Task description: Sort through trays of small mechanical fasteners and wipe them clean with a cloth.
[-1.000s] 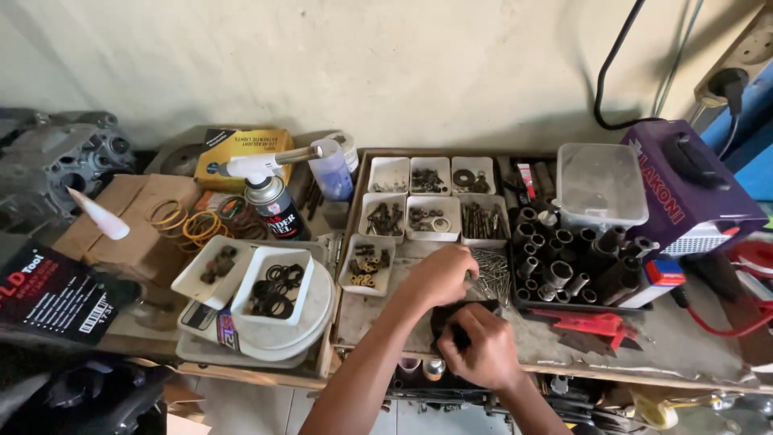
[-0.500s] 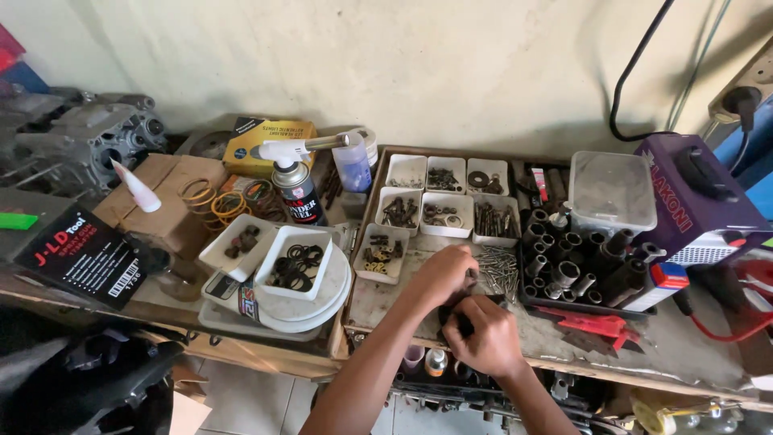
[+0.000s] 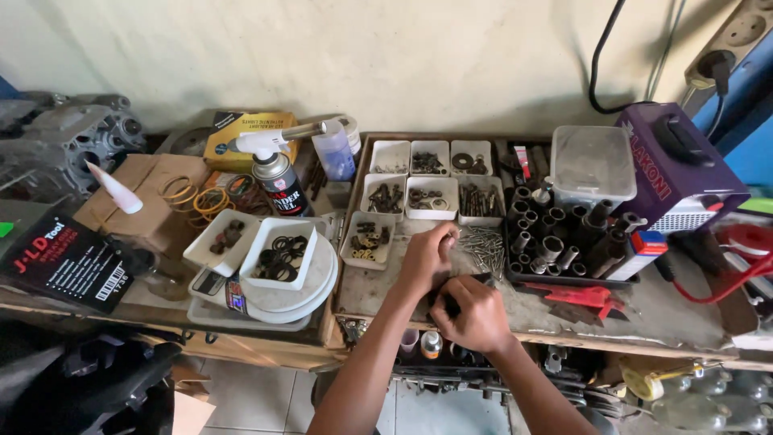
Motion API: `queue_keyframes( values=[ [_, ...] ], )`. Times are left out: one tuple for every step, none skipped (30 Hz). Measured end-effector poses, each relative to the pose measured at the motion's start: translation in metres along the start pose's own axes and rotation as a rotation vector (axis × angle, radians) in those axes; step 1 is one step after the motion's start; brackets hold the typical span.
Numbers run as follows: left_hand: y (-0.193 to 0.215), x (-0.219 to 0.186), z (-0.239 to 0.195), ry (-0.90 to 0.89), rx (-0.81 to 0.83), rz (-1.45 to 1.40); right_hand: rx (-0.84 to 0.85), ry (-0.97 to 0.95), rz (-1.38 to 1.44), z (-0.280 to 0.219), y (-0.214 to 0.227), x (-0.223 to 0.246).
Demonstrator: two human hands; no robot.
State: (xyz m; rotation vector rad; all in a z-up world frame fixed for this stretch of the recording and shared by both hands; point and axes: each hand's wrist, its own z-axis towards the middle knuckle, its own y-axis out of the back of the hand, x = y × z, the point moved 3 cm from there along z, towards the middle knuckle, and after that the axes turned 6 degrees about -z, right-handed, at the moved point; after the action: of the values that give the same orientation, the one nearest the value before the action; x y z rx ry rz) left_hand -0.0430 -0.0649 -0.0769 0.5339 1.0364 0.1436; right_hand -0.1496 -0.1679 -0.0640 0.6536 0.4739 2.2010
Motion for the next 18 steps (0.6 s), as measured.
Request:
queue_keyframes(
  values=[
    [-0.008, 0.009, 0.002, -0.005, 0.000, 0.002, -0.005, 0.002, -0.002, -0.001, 0.002, 0.001],
    [-0.015, 0.018, 0.005, -0.024, -0.027, 0.032, -0.005, 0.010, 0.009, 0.000, 0.003, 0.002],
    [-0.021, 0.026, 0.007, -0.043, -0.054, 0.063, -0.004, 0.018, 0.020, 0.000, 0.004, 0.003],
    [-0.022, 0.027, 0.010, -0.045, -0.058, 0.063, -0.005, 0.023, 0.020, 0.001, 0.004, 0.004],
    [-0.024, 0.028, 0.012, -0.066, -0.045, 0.095, -0.011, 0.026, 0.025, 0.001, 0.005, 0.005],
    [-0.026, 0.029, 0.015, -0.085, -0.033, 0.127, -0.017, 0.029, 0.031, 0.002, 0.005, 0.005],
    [-0.031, 0.036, 0.019, -0.086, -0.037, 0.127, -0.016, 0.034, 0.031, 0.002, 0.004, 0.005],
    [-0.038, 0.044, 0.022, -0.069, -0.015, 0.133, -0.018, 0.044, 0.037, 0.002, 0.004, 0.004],
    [-0.045, 0.051, 0.026, -0.053, 0.008, 0.139, -0.020, 0.054, 0.042, 0.001, 0.004, 0.003],
    [-0.047, 0.052, 0.025, -0.053, 0.010, 0.134, -0.017, 0.052, 0.037, 0.003, 0.005, 0.006],
    [-0.049, 0.054, 0.024, -0.020, 0.020, 0.152, -0.010, 0.049, 0.046, 0.004, 0.007, 0.008],
    [-0.049, 0.056, 0.026, 0.011, 0.029, 0.172, -0.007, 0.047, 0.055, 0.007, 0.008, 0.010],
    [-0.049, 0.054, 0.026, 0.009, 0.030, 0.170, -0.007, 0.046, 0.051, 0.007, 0.008, 0.009],
    [-0.048, 0.055, 0.026, 0.049, 0.037, 0.183, -0.010, 0.045, 0.043, 0.007, 0.008, 0.010],
    [-0.046, 0.056, 0.024, 0.090, 0.043, 0.196, -0.013, 0.044, 0.036, 0.007, 0.008, 0.011],
    [-0.040, 0.044, 0.023, 0.093, 0.040, 0.195, -0.010, 0.046, 0.038, 0.006, 0.007, 0.009],
    [-0.035, 0.034, 0.021, 0.118, 0.058, 0.198, -0.006, 0.050, 0.037, 0.005, 0.006, 0.007],
    [-0.030, 0.023, 0.018, 0.144, 0.077, 0.200, -0.003, 0.051, 0.035, 0.004, 0.006, 0.006]
  ],
)
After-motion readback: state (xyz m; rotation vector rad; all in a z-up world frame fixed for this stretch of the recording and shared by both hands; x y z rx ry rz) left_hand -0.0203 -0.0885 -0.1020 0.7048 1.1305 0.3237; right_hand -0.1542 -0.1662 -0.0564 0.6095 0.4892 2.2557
